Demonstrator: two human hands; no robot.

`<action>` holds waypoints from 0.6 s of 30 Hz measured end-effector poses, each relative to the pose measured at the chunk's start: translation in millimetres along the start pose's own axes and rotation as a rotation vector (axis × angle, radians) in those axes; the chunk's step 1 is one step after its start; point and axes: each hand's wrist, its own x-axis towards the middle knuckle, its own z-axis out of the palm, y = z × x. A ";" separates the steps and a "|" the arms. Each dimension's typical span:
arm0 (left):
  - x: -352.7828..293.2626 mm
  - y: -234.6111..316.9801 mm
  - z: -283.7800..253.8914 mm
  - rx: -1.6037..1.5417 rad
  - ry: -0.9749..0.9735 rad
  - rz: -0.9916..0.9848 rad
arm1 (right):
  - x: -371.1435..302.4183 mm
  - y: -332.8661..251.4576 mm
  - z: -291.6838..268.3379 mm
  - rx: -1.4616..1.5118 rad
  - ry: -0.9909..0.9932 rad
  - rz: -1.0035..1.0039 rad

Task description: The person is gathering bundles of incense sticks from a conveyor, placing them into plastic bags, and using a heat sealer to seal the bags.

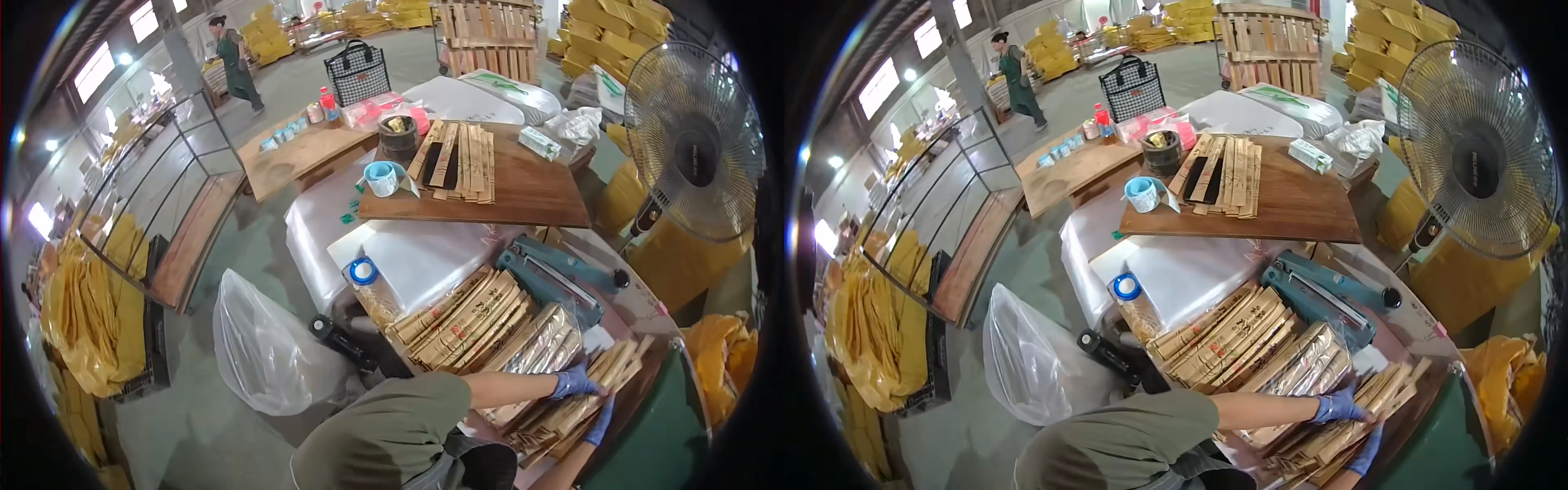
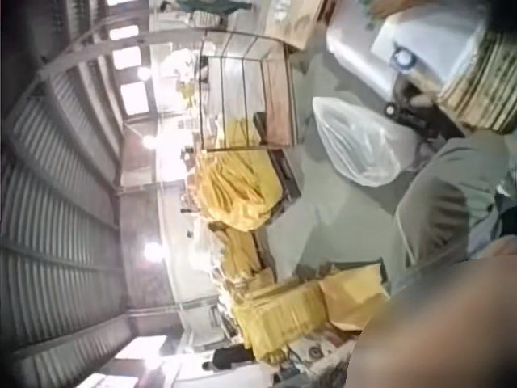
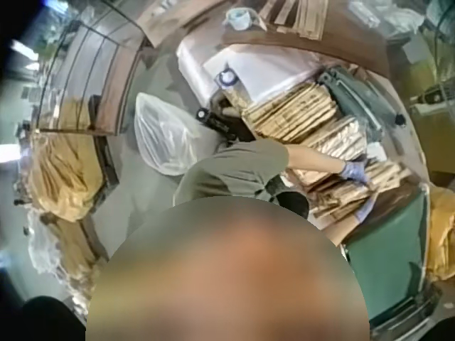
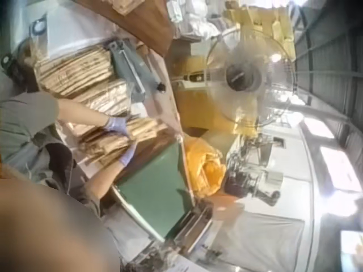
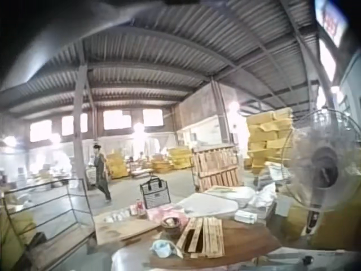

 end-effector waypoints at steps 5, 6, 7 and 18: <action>-18.0 31.5 14.8 -0.327 -0.407 0.453 | -61.3 -47.0 20.5 -0.178 -0.106 -0.424; -26.9 61.3 5.1 0.099 -0.338 0.927 | -85.8 -56.7 18.6 -0.227 -0.091 -0.564; -38.1 88.3 3.1 -0.069 -0.609 0.578 | -123.5 -70.1 75.6 -0.157 0.128 -0.626; -47.3 105.3 -4.1 -0.227 -1.020 0.591 | -160.9 -105.4 108.3 -0.213 -0.145 -1.060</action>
